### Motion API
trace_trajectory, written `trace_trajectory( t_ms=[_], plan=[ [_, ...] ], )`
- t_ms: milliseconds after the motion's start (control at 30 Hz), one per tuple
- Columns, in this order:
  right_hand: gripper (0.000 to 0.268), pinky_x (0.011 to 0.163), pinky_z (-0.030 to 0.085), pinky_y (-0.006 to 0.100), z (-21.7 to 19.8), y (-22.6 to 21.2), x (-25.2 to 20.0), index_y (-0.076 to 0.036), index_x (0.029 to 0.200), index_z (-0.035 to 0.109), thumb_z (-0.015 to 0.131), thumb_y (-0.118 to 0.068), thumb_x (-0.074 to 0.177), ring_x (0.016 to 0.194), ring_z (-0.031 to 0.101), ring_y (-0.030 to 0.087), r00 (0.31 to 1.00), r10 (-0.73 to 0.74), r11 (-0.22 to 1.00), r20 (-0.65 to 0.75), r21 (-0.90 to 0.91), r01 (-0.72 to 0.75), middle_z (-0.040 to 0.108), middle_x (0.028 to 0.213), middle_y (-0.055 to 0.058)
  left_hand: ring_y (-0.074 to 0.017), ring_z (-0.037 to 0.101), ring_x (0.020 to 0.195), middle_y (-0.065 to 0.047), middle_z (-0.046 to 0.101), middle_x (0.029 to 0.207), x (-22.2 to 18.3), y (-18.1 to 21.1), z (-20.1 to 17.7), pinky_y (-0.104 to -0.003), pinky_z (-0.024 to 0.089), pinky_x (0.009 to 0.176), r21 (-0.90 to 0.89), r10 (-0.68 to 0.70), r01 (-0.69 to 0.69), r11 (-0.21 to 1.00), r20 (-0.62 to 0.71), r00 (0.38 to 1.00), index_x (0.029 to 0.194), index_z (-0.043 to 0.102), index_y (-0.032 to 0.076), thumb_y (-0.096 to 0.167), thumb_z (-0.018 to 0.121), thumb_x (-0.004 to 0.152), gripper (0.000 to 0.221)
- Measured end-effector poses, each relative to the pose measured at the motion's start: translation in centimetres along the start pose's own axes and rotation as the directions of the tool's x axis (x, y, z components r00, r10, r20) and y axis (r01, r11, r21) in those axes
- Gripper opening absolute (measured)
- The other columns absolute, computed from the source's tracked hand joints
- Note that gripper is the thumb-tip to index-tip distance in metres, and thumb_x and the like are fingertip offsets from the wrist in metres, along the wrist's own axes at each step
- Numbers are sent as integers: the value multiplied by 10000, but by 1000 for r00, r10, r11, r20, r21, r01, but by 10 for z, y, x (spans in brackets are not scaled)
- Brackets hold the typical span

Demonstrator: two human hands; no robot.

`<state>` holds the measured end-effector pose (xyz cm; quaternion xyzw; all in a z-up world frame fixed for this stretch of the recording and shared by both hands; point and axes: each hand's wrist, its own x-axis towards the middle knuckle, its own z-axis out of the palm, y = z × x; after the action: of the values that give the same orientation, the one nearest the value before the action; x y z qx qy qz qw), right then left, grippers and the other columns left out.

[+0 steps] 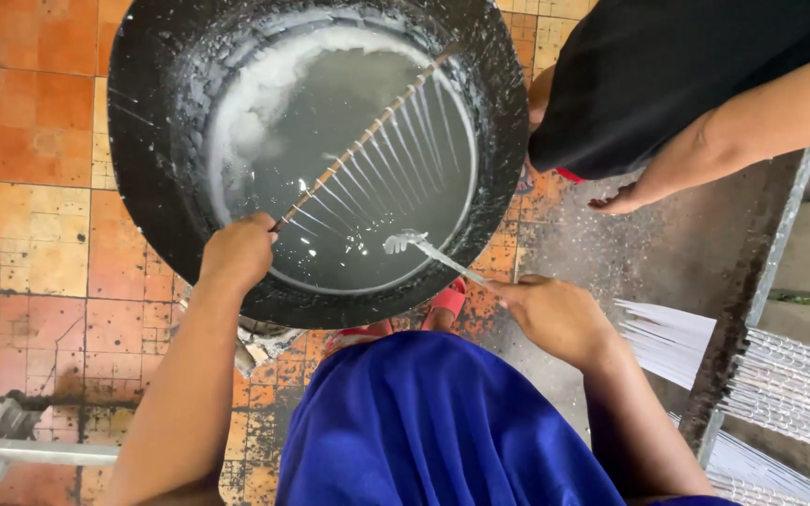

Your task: Dipping racks of candle wicks into a vat of molten wax and hanging them to dry to create candles.

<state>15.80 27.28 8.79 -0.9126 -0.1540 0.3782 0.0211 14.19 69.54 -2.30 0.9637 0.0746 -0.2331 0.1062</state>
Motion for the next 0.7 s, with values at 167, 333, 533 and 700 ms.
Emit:
trace_trajectory(
  t_ms=[167,333,533,700],
  plan=[
    [317,862,623,468,5,1,-3,-386,1169,716,419,-406,1061,986,746,334,1000,-13,999,-9,36,13,751,1075,38,-404,738,1025,-254,758,1028,55,-14,52,-514,565,907,13,-55,53,998,144,988,1215,694,2,164,533,1053,280],
    [297,849,627,452,26,4,2,-471,1180,683,426,-430,1036,954,749,310,1000,-15,999,-26,42,17,738,1065,-25,-374,754,1033,-242,779,999,93,-15,80,-495,581,909,109,-111,88,990,222,969,1126,741,-8,168,540,1039,281],
    [376,858,616,517,30,1,0,-462,1312,642,436,-398,1005,963,735,383,998,-9,985,-66,174,20,735,1092,34,-393,701,1162,-272,732,1173,122,-24,97,-509,560,971,29,-137,134,991,279,950,1325,649,-31,66,425,1036,378],
    [479,801,560,531,30,-16,7,-483,1457,524,417,-393,999,913,721,387,997,79,973,-16,220,-74,666,1093,7,-402,673,1132,-172,645,1355,173,-34,111,-482,581,874,105,-322,318,942,551,770,1520,456,127,-38,495,974,572]
  ],
)
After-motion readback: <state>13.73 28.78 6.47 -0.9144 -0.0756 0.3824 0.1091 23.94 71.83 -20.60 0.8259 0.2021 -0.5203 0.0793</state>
